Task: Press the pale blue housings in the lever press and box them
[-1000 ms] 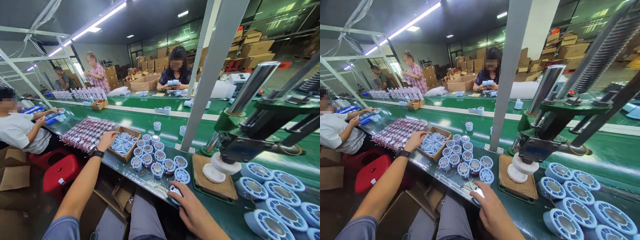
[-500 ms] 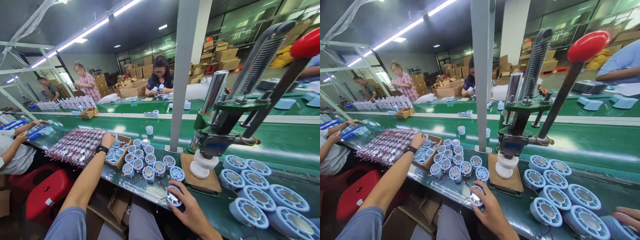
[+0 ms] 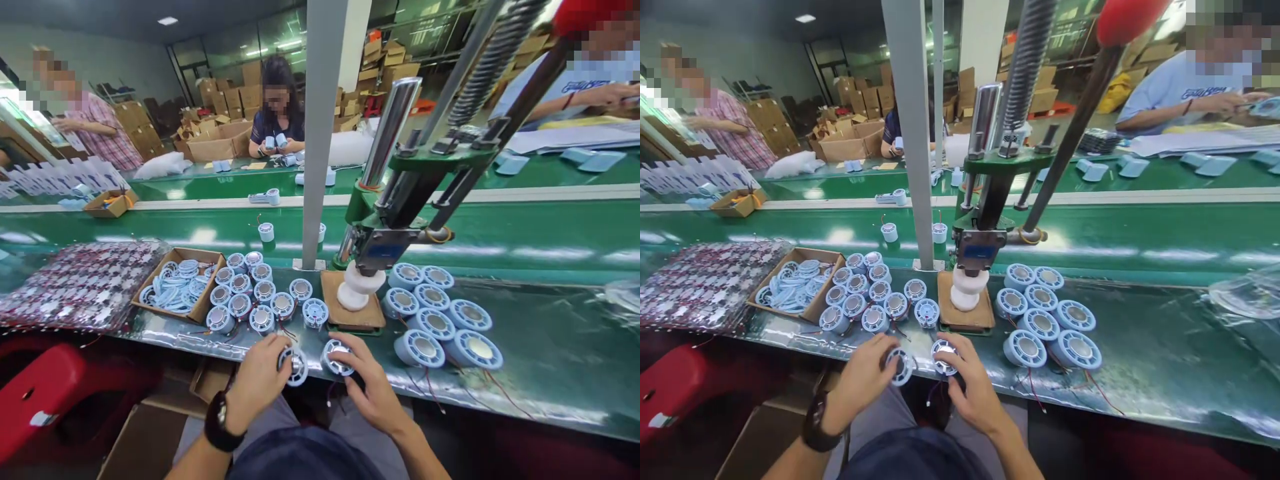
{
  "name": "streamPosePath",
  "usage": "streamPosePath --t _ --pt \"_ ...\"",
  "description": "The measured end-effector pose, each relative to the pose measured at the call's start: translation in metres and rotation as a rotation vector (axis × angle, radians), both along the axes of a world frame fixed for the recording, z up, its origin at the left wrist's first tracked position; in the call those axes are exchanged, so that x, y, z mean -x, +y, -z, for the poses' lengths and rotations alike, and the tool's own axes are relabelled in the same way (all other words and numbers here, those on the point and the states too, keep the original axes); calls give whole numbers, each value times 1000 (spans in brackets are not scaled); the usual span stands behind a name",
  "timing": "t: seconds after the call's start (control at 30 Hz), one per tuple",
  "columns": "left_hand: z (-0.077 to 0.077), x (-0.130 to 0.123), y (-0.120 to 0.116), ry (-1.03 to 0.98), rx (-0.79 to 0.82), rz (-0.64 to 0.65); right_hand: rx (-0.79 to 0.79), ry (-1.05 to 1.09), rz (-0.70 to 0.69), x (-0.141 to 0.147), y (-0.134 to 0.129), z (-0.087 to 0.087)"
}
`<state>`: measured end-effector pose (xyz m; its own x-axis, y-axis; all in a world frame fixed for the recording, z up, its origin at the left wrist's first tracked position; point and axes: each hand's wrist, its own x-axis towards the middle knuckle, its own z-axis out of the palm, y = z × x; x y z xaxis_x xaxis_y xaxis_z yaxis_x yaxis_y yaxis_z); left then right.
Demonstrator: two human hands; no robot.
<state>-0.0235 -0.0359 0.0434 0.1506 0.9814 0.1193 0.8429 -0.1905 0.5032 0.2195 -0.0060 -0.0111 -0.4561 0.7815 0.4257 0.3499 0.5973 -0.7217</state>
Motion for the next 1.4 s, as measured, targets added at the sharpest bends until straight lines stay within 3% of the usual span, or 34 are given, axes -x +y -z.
streamPosePath --t 0.07,0.13,0.27,0.4,0.6,0.7,0.87,1.03,1.2,1.3,1.4 --pt "24 -25 7 33 -47 -5 -9 34 54 -13 -4 0" --pt "40 -35 16 56 -92 -7 -21 46 117 -21 -6 1" --pt "50 -31 20 19 -162 3 -25 42 260 -23 -8 5" --pt "46 -23 9 -56 -152 108 14 50 254 -12 -5 7" --pt "45 -19 1 51 -59 178 73 -32 -24 11 16 -4" --pt "46 -19 6 87 -29 161 97 -84 -60 19 26 -7" --pt "46 -20 11 60 -95 116 56 -53 -14 23 24 -6" --pt "27 -31 13 -25 -315 101 -174 108 213 8 6 -15" --pt "11 -49 49 319 -315 94 -247 -63 326 -22 -4 -21" --pt "13 -49 72 540 -362 128 -309 -160 301 -32 -1 -8" --pt "13 -41 77 621 -464 183 -369 -167 262 -32 7 11"
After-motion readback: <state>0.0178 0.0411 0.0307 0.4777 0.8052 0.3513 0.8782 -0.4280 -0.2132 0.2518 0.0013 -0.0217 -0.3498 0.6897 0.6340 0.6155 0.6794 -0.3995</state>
